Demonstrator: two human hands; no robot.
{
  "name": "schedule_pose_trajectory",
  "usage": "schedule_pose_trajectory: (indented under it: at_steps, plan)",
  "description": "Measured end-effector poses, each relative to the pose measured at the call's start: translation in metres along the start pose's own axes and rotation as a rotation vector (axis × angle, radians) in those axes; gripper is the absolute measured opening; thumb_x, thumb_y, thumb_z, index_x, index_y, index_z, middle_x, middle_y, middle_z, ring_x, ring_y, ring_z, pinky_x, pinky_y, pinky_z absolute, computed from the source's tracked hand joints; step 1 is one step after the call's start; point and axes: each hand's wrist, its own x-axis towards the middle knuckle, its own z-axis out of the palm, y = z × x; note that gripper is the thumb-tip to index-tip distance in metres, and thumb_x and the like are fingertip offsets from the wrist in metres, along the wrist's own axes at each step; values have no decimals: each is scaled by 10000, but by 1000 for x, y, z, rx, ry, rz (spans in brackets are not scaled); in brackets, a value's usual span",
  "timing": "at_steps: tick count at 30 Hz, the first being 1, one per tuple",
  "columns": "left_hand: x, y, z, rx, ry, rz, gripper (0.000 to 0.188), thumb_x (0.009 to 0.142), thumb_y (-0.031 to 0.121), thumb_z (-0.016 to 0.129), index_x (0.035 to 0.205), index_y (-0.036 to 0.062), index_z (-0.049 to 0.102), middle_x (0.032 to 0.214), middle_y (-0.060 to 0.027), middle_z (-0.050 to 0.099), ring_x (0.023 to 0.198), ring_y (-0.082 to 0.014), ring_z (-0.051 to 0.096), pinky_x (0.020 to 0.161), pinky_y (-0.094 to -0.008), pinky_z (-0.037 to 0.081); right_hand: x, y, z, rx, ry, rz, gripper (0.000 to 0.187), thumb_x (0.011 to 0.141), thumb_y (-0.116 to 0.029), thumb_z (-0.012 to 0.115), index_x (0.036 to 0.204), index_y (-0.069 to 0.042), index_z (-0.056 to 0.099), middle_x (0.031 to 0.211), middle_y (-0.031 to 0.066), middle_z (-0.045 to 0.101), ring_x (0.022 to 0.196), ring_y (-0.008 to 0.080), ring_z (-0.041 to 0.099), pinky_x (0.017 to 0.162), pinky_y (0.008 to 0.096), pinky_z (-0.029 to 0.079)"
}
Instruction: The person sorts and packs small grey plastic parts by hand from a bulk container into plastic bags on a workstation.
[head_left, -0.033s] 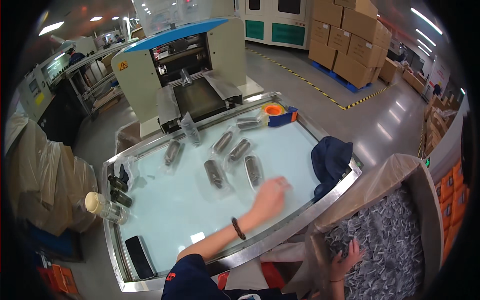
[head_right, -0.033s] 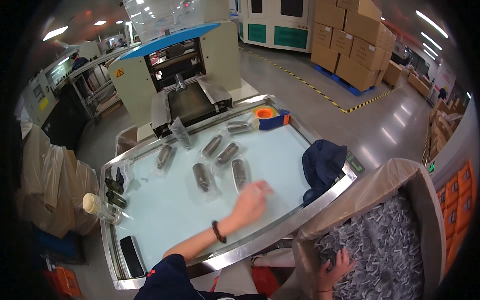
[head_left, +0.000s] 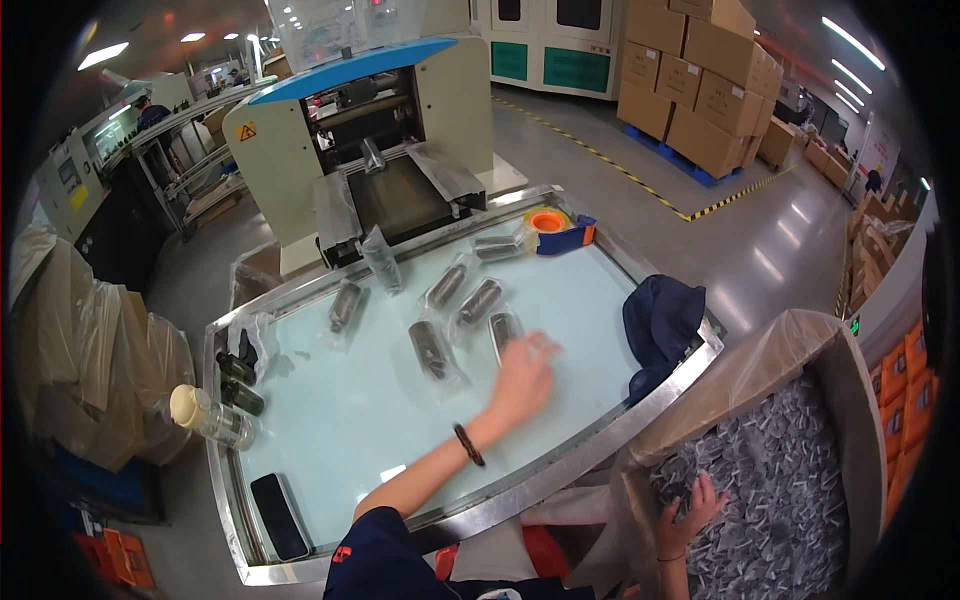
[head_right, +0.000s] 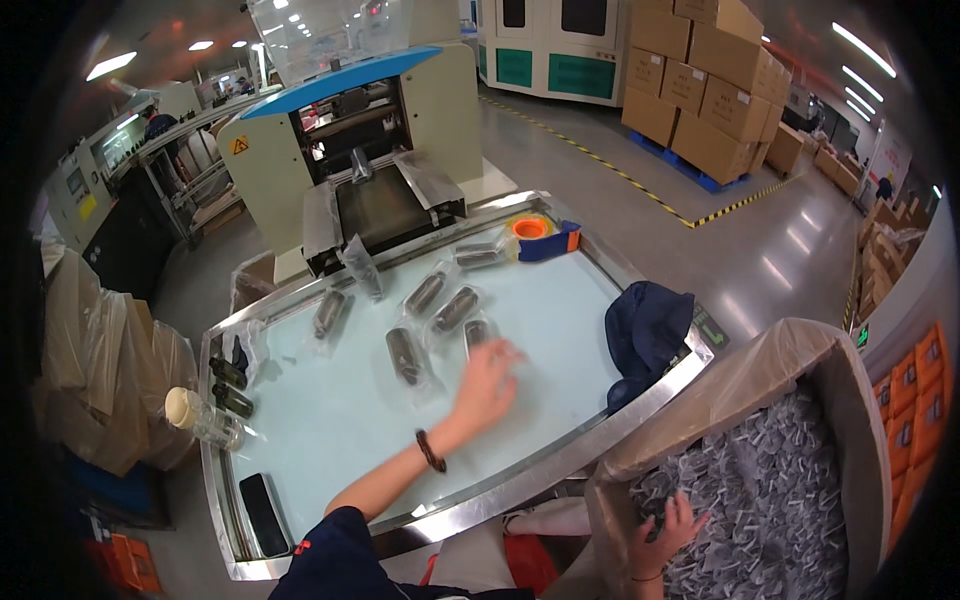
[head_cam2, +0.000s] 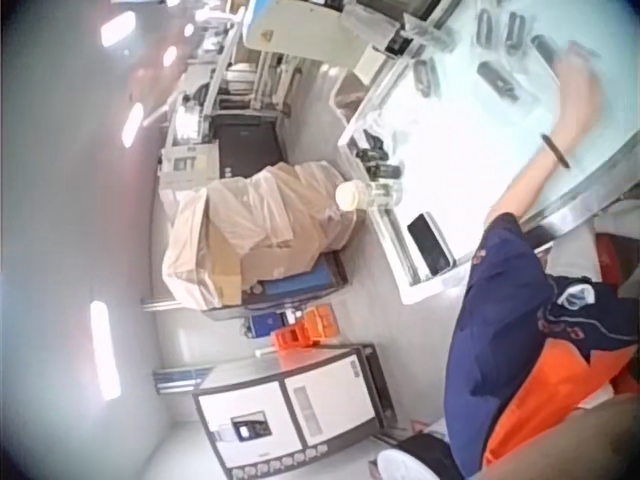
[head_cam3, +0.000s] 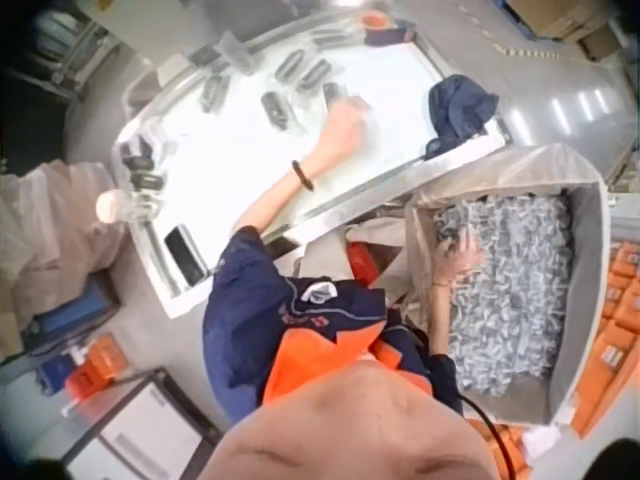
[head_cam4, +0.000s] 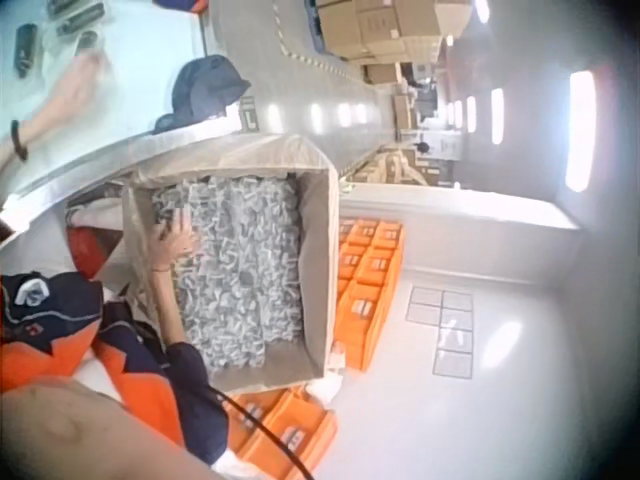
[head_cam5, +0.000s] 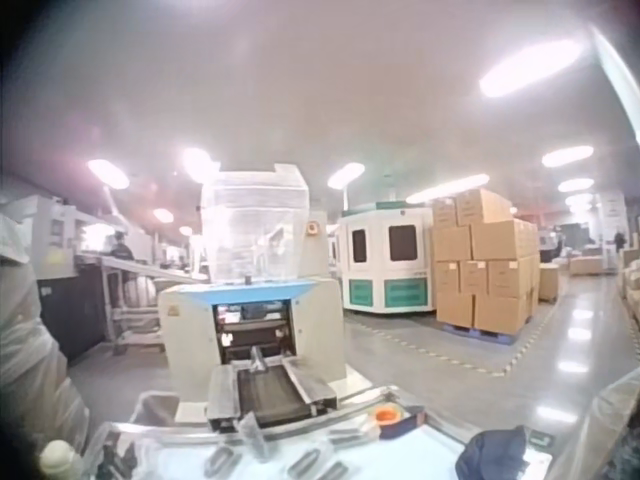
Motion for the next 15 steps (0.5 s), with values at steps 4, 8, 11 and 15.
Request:
schedule_pose_trajectory:
  at_steps: [4, 8, 11, 15]
  plan:
    - [37, -113, -21, 413, 150, -277, 613, 738, 328, 606, 1259, 89, 393, 1298, -228, 290, 1205, -374, 269, 967, -523, 240, 67, -77, 22, 372, -139, -242, 376, 697, -38, 528, 1072, -44, 503, 1108, 160, 496, 1011, 348, 473, 926, 489, 312]
    - [51, -155, -31, 601, -1, -481, 742, 726, 480, 584, 1319, 114, 330, 1336, -228, 236, 1224, -374, 238, 981, -537, 212, 115, -146, 75, 562, -370, -360, 362, 725, -81, 557, 1087, -101, 557, 1172, 160, 465, 1052, 340, 459, 902, 405, 373]
    - [52, -161, -31, 564, -300, -594, 751, 722, 570, 538, 1330, 178, 336, 1344, -238, 220, 1211, -401, 253, 975, -546, 227, 137, -186, 127, 589, -360, -472, 363, 769, -136, 556, 1132, -124, 542, 1274, 166, 377, 1087, 349, 438, 913, 421, 368]
    - [42, -147, -17, 470, -371, -543, 665, 732, 583, 515, 1294, 248, 395, 1341, -228, 234, 1121, -438, 333, 899, -539, 313, 149, -202, 169, 430, -343, -514, 368, 778, -162, 560, 1141, -111, 530, 1333, 202, 294, 1086, 362, 443, 885, 429, 395]
